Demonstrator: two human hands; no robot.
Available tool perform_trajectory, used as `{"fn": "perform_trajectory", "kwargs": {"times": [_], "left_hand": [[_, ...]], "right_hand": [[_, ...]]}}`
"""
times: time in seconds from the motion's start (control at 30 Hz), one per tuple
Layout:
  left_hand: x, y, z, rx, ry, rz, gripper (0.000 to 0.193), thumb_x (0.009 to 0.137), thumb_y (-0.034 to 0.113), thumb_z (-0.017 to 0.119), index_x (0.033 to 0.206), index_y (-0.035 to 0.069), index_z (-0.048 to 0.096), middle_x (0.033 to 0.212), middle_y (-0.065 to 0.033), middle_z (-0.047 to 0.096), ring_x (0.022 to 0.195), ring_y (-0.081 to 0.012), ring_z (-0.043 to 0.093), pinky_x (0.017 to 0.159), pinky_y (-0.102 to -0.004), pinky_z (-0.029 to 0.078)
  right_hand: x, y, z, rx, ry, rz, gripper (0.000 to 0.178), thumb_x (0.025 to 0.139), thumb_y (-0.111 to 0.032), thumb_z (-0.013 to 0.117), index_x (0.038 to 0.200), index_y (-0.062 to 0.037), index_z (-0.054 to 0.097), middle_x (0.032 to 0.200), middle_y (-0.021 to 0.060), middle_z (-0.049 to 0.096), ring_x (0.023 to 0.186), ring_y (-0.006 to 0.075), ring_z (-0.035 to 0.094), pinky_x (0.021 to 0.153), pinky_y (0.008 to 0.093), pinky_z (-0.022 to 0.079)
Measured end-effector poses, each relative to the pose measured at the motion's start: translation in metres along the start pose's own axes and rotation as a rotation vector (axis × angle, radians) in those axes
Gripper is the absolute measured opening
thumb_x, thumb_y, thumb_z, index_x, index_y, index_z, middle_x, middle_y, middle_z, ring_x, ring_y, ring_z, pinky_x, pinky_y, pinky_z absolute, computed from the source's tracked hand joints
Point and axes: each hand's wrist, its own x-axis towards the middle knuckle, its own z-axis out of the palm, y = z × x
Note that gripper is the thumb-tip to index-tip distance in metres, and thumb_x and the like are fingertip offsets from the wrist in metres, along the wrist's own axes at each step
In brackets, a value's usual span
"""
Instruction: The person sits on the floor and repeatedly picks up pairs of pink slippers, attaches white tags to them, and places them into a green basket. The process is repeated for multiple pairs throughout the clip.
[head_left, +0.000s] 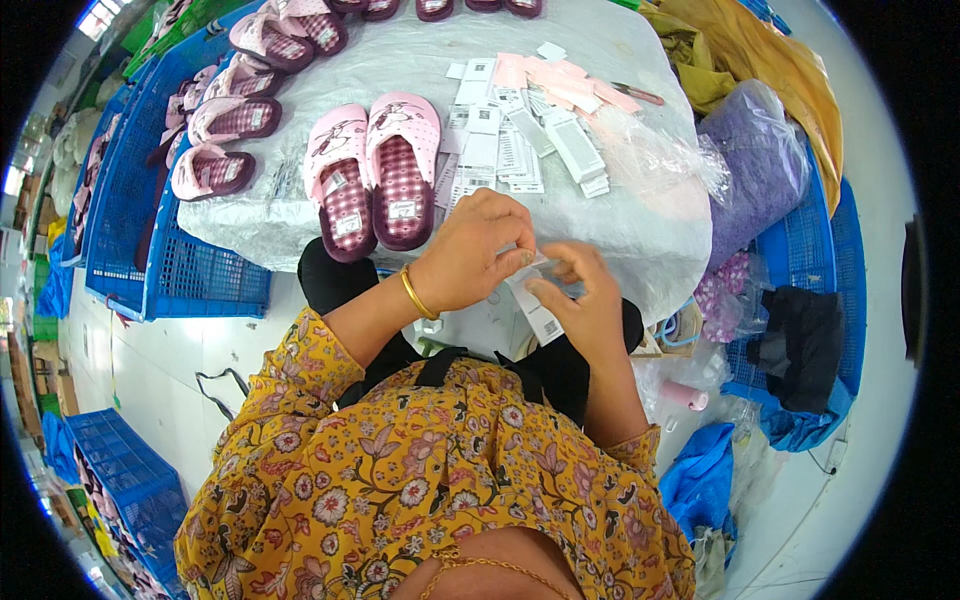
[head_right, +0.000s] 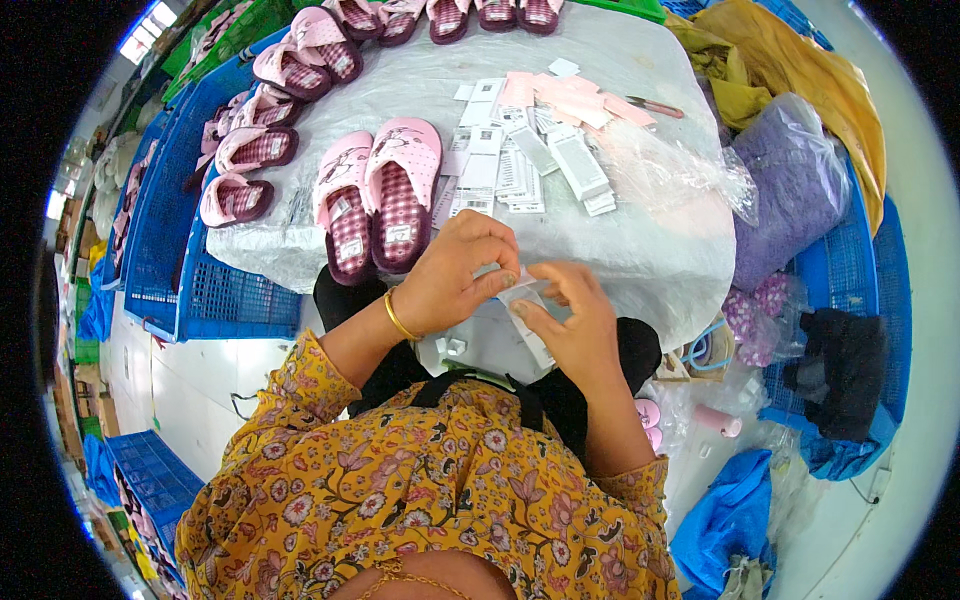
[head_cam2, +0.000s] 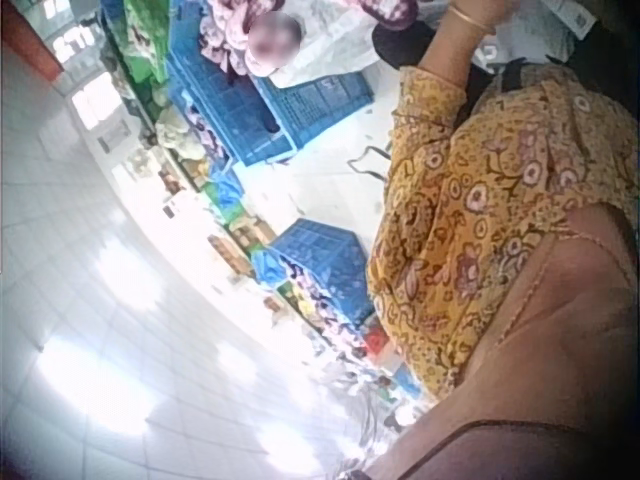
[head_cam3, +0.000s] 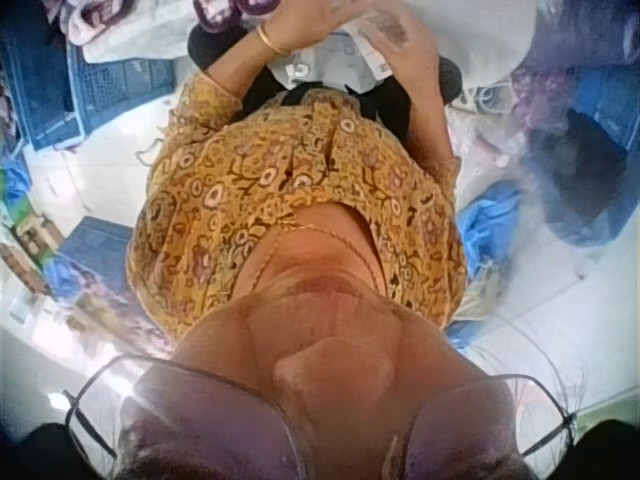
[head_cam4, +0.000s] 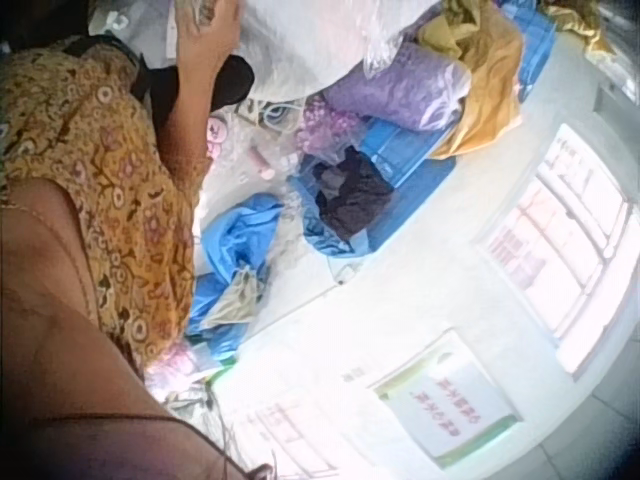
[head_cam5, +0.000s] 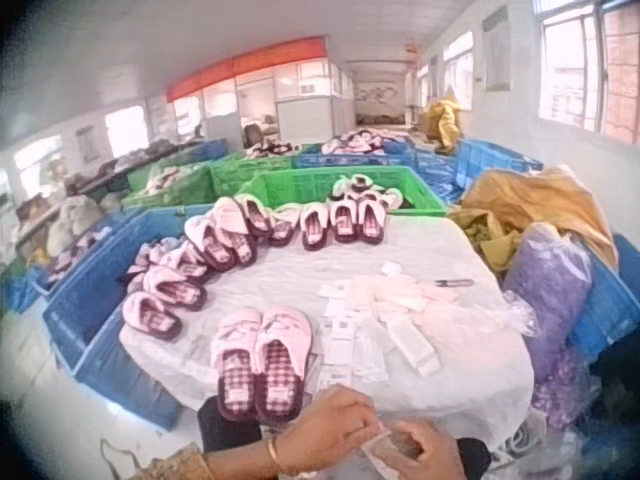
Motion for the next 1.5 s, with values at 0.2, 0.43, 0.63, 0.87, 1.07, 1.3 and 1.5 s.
{"fn": "perform_trajectory", "kwargs": {"times": [0.2,0.43,0.63,0.87,1.07,1.3,1.5], "left_hand": [[-0.009,0.006,-0.015,-0.081,0.041,0.023,0.011,0.078,0.007,0.071,0.084,0.009,0.063,0.1,-0.0057,0.059,0.097,-0.028,0.052,0.088,-0.0391,0.042],[-0.032,-0.014,-0.044,-0.081,0.053,0.076,0.012,0.078,0.007,0.071,0.088,0.008,0.066,0.102,-0.0063,0.06,0.097,-0.0283,0.055,0.088,-0.0384,0.043],[-0.042,-0.064,-0.118,0.39,0.258,0.044,0.018,0.076,0.009,0.07,0.094,0.012,0.071,0.118,-0.0089,0.062,0.109,-0.0303,0.056,0.095,-0.0432,0.042],[-0.029,-0.106,-0.135,0.552,0.097,0.062,0.013,0.078,0.013,0.069,0.091,0.011,0.071,0.126,-0.0074,0.059,0.115,-0.0288,0.055,0.098,-0.0415,0.043],[-0.031,-0.127,-0.133,0.352,0.083,-0.044,0.012,0.079,0.01,0.066,0.089,0.007,0.072,0.125,-0.01,0.06,0.111,-0.0316,0.058,0.092,-0.0399,0.048],[-0.038,-0.148,-0.136,0.137,0.068,-0.081,0.02,0.078,0.008,0.064,0.095,0.007,0.074,0.124,-0.012,0.061,0.115,-0.0299,0.057,0.096,-0.0376,0.047],[-0.039,-0.151,-0.133,0.104,0.076,-0.075,0.021,0.076,0.002,0.063,0.095,0.005,0.072,0.127,-0.014,0.059,0.117,-0.0323,0.056,0.099,-0.0379,0.045]], "right_hand": [[-0.001,-0.013,0.012,0.464,-0.104,0.361,0.018,0.087,-0.005,0.071,0.103,-0.0021,0.064,0.089,0.0013,0.067,0.078,0.0058,0.059,0.07,0.0213,0.048],[0.007,-0.022,0.037,0.417,-0.292,0.432,0.01,0.091,-0.007,0.067,0.098,-0.0006,0.063,0.085,-0.0009,0.064,0.077,0.0051,0.055,0.069,0.0217,0.046],[0.031,-0.057,0.063,0.333,-0.373,0.23,0.011,0.093,-0.01,0.065,0.099,-0.0014,0.061,0.08,-0.0025,0.057,0.071,0.0051,0.049,0.066,0.0214,0.043],[0.098,-0.069,0.131,0.366,-0.307,0.322,0.015,0.09,-0.006,0.064,0.103,0.0015,0.06,0.085,0.0024,0.063,0.075,0.0077,0.056,0.068,0.0244,0.047],[0.113,-0.062,0.16,0.113,-0.235,0.283,0.023,0.084,-0.003,0.066,0.105,0.0002,0.058,0.082,0.0103,0.067,0.073,0.0176,0.065,0.067,0.0302,0.05],[0.112,-0.051,0.168,-0.017,-0.226,0.204,0.023,0.08,-0.002,0.066,0.102,-0.0006,0.057,0.076,0.0131,0.067,0.066,0.0225,0.067,0.061,0.0335,0.051],[0.116,-0.061,0.171,-0.071,-0.239,0.262,0.021,0.081,-0.002,0.065,0.101,-0.0008,0.058,0.076,0.0129,0.068,0.061,0.0243,0.066,0.055,0.0353,0.05]]}}
